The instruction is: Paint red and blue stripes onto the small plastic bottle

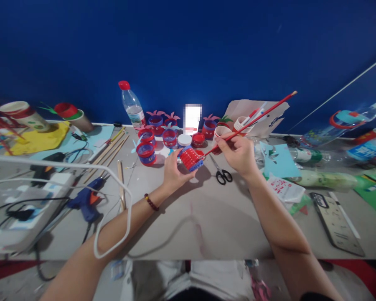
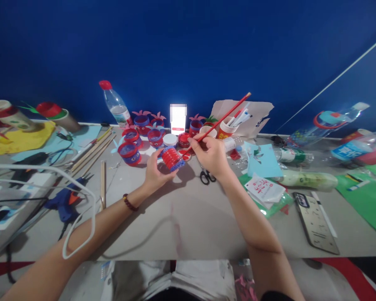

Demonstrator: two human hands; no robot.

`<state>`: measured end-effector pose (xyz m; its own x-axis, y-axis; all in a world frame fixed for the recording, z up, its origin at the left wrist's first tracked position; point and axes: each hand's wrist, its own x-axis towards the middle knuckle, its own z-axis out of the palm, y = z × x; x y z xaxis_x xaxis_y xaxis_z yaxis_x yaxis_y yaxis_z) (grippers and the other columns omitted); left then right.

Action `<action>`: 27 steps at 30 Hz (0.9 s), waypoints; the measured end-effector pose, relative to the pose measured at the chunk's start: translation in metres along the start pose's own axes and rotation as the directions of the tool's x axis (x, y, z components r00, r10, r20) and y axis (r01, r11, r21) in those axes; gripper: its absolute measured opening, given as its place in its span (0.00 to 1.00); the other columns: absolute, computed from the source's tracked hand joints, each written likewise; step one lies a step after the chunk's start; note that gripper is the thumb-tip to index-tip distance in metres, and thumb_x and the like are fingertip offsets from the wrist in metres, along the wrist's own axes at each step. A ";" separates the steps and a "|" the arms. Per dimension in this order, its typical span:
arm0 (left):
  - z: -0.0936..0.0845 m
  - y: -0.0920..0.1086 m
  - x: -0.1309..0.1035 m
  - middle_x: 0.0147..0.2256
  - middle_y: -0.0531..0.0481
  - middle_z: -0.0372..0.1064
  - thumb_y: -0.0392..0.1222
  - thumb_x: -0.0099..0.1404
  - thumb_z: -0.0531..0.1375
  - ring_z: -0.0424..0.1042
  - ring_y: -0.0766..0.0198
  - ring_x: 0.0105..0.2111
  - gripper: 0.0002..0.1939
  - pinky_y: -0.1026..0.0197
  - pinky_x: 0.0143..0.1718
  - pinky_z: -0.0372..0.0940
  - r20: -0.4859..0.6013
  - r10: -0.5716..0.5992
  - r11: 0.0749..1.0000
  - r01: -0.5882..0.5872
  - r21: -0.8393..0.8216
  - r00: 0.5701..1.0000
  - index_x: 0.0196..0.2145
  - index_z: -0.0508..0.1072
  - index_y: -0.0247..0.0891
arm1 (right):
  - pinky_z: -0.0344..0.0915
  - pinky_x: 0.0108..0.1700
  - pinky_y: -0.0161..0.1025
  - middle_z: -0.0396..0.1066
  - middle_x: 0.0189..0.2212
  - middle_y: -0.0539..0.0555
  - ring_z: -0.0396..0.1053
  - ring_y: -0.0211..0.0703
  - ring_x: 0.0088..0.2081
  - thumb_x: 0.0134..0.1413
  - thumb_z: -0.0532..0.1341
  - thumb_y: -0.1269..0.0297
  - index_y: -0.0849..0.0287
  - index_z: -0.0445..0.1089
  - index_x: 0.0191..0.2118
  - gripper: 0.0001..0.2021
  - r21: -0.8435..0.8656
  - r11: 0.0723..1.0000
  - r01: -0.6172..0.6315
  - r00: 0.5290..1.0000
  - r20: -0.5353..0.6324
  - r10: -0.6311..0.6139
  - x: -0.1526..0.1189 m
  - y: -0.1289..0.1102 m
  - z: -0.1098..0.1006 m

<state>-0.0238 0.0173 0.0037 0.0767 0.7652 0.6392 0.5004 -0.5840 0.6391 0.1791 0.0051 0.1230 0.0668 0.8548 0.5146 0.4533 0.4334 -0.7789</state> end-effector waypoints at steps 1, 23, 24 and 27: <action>0.000 0.001 0.000 0.53 0.42 0.68 0.50 0.52 0.71 0.70 0.49 0.51 0.40 0.45 0.54 0.66 0.000 -0.012 1.000 0.012 -0.005 1.000 0.58 0.60 0.43 | 0.76 0.28 0.42 0.75 0.24 0.53 0.75 0.43 0.25 0.57 0.64 0.48 0.57 0.73 0.30 0.17 -0.003 1.000 -0.002 1.000 -0.014 0.001 0.001 0.000 -0.001; 0.003 -0.003 0.001 0.56 0.40 0.60 0.41 0.51 0.71 0.64 0.48 0.58 0.46 0.42 0.59 0.64 0.065 -0.010 0.992 0.018 -0.121 0.998 0.63 0.54 0.45 | 0.80 0.30 0.46 0.76 0.29 0.54 0.79 0.49 0.31 0.54 0.64 0.41 0.53 0.68 0.35 0.19 0.258 0.948 -0.188 0.981 0.095 0.169 0.023 0.021 -0.024; 0.003 -0.003 0.000 0.57 0.40 0.59 0.41 0.51 0.71 0.64 0.48 0.58 0.47 0.42 0.59 0.64 0.079 -0.014 0.993 0.023 -0.112 0.997 0.64 0.54 0.45 | 0.80 0.30 0.46 0.77 0.29 0.54 0.79 0.49 0.31 0.53 0.65 0.42 0.53 0.68 0.35 0.19 0.272 0.941 -0.203 0.978 0.113 0.178 0.023 0.021 -0.025; 0.002 -0.002 0.000 0.56 0.41 0.58 0.38 0.50 0.71 0.63 0.47 0.59 0.47 0.43 0.60 0.63 0.107 0.003 0.997 0.005 -0.074 0.994 0.64 0.54 0.45 | 0.80 0.31 0.46 0.77 0.27 0.53 0.79 0.48 0.29 0.51 0.67 0.41 0.54 0.69 0.35 0.20 0.288 0.928 -0.236 0.965 0.181 0.189 0.022 0.021 -0.024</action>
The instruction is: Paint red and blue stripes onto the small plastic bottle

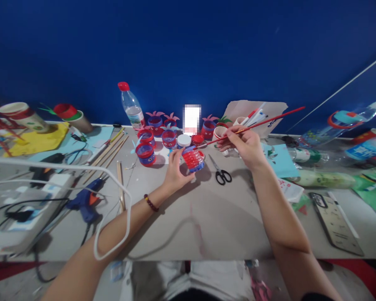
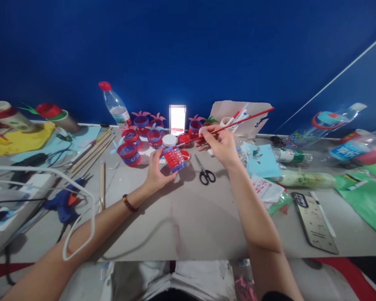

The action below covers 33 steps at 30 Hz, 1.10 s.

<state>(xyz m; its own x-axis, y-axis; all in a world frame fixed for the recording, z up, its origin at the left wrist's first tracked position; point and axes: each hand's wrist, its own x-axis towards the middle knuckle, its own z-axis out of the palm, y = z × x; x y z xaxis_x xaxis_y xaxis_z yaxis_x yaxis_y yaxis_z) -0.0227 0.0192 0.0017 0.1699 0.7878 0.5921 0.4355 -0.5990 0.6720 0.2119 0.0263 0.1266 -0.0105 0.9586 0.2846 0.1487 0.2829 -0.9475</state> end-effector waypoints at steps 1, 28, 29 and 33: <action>0.000 0.000 0.000 0.56 0.41 0.58 0.37 0.49 0.70 0.63 0.47 0.59 0.47 0.43 0.61 0.63 0.002 0.013 1.000 -0.013 0.011 1.000 0.63 0.55 0.45 | 0.80 0.31 0.46 0.77 0.27 0.54 0.79 0.48 0.29 0.51 0.67 0.40 0.54 0.68 0.35 0.21 -0.004 1.000 -0.004 1.000 0.022 0.004 0.000 0.001 0.001; -0.001 -0.002 0.000 0.54 0.42 0.61 0.36 0.47 0.71 0.65 0.47 0.56 0.45 0.42 0.58 0.64 -0.045 0.116 0.991 -0.112 0.077 0.992 0.60 0.56 0.44 | 0.80 0.32 0.44 0.75 0.23 0.52 0.77 0.45 0.26 0.45 0.71 0.42 0.54 0.70 0.32 0.21 0.010 1.000 -0.022 0.998 -0.066 0.023 -0.001 0.000 0.004; -0.001 -0.001 0.000 0.54 0.42 0.61 0.36 0.47 0.71 0.65 0.47 0.56 0.45 0.42 0.58 0.64 -0.040 0.106 0.991 -0.103 0.083 0.994 0.60 0.56 0.44 | 0.80 0.32 0.45 0.75 0.23 0.52 0.76 0.45 0.25 0.46 0.71 0.43 0.54 0.70 0.32 0.21 0.012 1.000 -0.019 0.997 -0.071 0.019 -0.001 -0.001 0.003; -0.001 -0.001 0.000 0.55 0.41 0.60 0.37 0.47 0.71 0.65 0.47 0.56 0.45 0.43 0.58 0.65 -0.026 0.085 0.991 -0.082 0.105 0.996 0.60 0.56 0.43 | 0.80 0.32 0.44 0.76 0.25 0.52 0.77 0.45 0.26 0.51 0.69 0.45 0.55 0.70 0.34 0.18 0.038 0.999 0.002 0.999 -0.033 -0.001 -0.006 -0.003 0.005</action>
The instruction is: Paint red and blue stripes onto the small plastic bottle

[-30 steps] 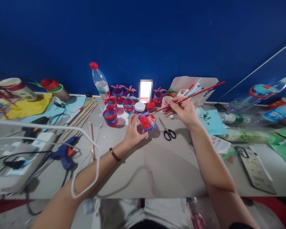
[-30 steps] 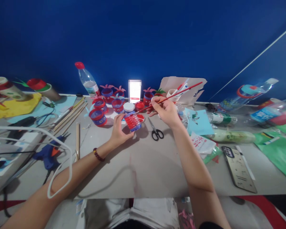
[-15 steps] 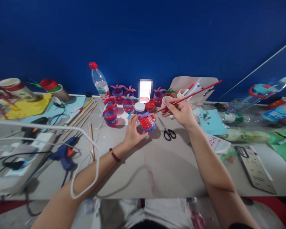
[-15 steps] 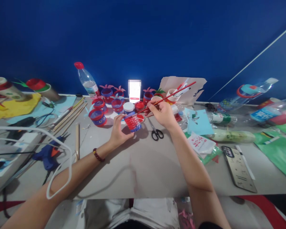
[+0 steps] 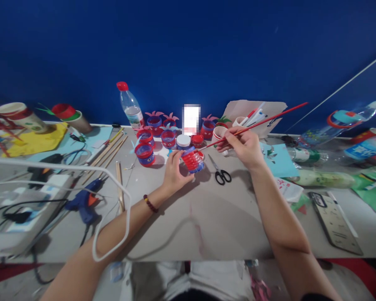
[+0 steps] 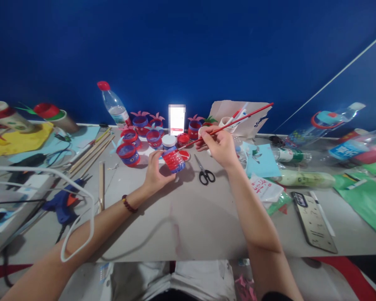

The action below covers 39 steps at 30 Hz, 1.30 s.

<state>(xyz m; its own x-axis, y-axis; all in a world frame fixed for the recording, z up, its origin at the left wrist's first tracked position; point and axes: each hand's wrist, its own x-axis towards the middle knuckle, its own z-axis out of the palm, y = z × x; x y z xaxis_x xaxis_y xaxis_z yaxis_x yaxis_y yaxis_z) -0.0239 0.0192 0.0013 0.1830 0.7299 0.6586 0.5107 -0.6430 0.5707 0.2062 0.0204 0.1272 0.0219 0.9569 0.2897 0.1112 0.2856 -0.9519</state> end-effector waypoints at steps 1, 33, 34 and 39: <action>0.000 0.000 0.000 0.55 0.41 0.60 0.37 0.47 0.71 0.65 0.47 0.56 0.45 0.43 0.58 0.65 0.004 -0.003 1.000 0.003 0.004 1.000 0.60 0.56 0.43 | 0.80 0.32 0.44 0.76 0.26 0.53 0.77 0.45 0.27 0.52 0.69 0.45 0.56 0.70 0.34 0.18 0.002 1.000 0.005 1.000 0.024 -0.005 -0.002 0.000 0.002; 0.002 -0.001 -0.002 0.55 0.41 0.62 0.37 0.46 0.71 0.65 0.46 0.56 0.45 0.41 0.58 0.64 -0.012 0.002 0.999 -0.003 -0.035 1.000 0.59 0.57 0.43 | 0.80 0.33 0.44 0.76 0.25 0.52 0.77 0.45 0.27 0.48 0.69 0.42 0.56 0.69 0.34 0.21 0.016 0.998 -0.057 0.997 0.058 0.056 -0.001 0.002 0.008; 0.002 -0.001 -0.002 0.55 0.41 0.62 0.38 0.46 0.71 0.66 0.46 0.56 0.44 0.41 0.57 0.64 -0.015 0.007 0.999 -0.008 -0.045 1.000 0.59 0.57 0.42 | 0.80 0.32 0.44 0.76 0.25 0.53 0.77 0.44 0.27 0.49 0.69 0.43 0.56 0.69 0.34 0.21 0.016 0.998 -0.058 0.996 0.068 0.057 -0.002 0.002 0.010; 0.002 -0.002 -0.002 0.53 0.42 0.62 0.38 0.47 0.71 0.66 0.48 0.54 0.44 0.42 0.57 0.65 -0.038 0.038 0.997 -0.041 -0.068 0.999 0.59 0.57 0.43 | 0.80 0.31 0.44 0.75 0.24 0.52 0.76 0.43 0.24 0.47 0.70 0.42 0.56 0.69 0.33 0.22 0.023 0.998 -0.062 0.998 0.020 0.062 0.002 0.006 0.011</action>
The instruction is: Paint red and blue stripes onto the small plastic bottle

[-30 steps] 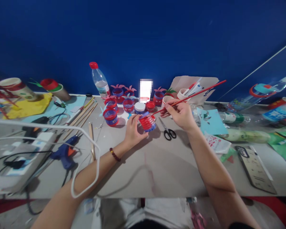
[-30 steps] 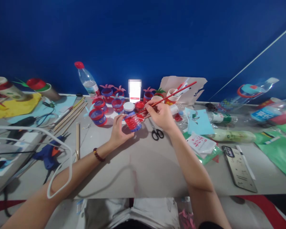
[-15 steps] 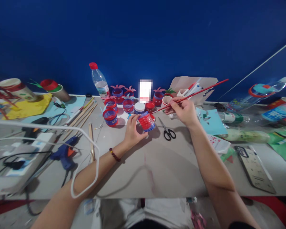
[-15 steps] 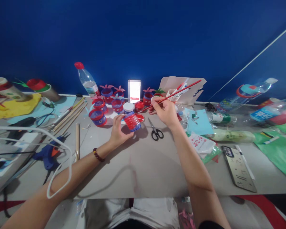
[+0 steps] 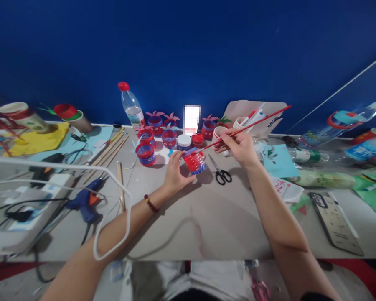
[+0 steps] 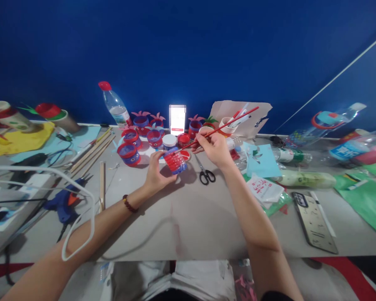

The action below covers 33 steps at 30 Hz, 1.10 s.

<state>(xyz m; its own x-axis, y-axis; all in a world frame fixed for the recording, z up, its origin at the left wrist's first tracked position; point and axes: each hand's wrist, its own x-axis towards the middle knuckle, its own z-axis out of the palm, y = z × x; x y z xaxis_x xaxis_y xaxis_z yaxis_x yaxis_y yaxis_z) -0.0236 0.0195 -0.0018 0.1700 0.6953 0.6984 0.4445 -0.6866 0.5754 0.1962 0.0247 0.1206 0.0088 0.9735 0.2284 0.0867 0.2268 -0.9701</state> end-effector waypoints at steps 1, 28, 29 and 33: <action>0.000 0.000 0.000 0.53 0.42 0.62 0.38 0.47 0.71 0.66 0.48 0.54 0.44 0.42 0.57 0.65 -0.008 0.006 1.000 -0.006 0.002 1.000 0.59 0.57 0.43 | 0.80 0.31 0.44 0.75 0.23 0.51 0.76 0.44 0.24 0.46 0.70 0.42 0.55 0.69 0.33 0.22 0.002 1.000 0.001 1.000 -0.010 -0.001 0.001 0.001 -0.002; 0.000 0.000 0.001 0.53 0.43 0.61 0.41 0.46 0.72 0.66 0.48 0.54 0.45 0.42 0.56 0.65 -0.034 0.003 1.000 -0.003 -0.003 0.999 0.59 0.55 0.45 | 0.80 0.32 0.45 0.75 0.24 0.51 0.76 0.45 0.25 0.45 0.69 0.38 0.54 0.69 0.32 0.23 -0.024 0.999 0.021 1.000 0.004 -0.021 -0.002 -0.005 -0.005; 0.000 -0.001 0.001 0.52 0.43 0.61 0.41 0.46 0.72 0.65 0.48 0.54 0.45 0.42 0.56 0.65 -0.034 0.002 1.000 -0.002 -0.005 0.999 0.59 0.56 0.45 | 0.80 0.32 0.45 0.75 0.24 0.51 0.76 0.45 0.25 0.45 0.69 0.38 0.54 0.69 0.32 0.23 -0.022 0.999 0.023 1.000 0.004 -0.023 -0.001 -0.003 -0.006; 0.000 -0.002 0.001 0.52 0.43 0.62 0.42 0.46 0.72 0.66 0.49 0.53 0.45 0.43 0.55 0.65 -0.053 0.012 1.000 -0.012 -0.011 0.999 0.58 0.56 0.45 | 0.80 0.32 0.46 0.74 0.23 0.51 0.76 0.46 0.25 0.46 0.70 0.40 0.54 0.68 0.32 0.22 -0.017 1.000 0.022 1.000 -0.008 -0.022 0.004 0.003 -0.009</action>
<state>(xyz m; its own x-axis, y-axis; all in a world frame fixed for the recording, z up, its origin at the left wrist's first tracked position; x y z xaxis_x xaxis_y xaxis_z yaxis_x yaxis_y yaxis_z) -0.0237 0.0215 -0.0022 0.1283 0.6750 0.7266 0.4328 -0.6973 0.5714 0.2053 0.0290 0.1191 0.0150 0.9680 0.2505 0.1034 0.2477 -0.9633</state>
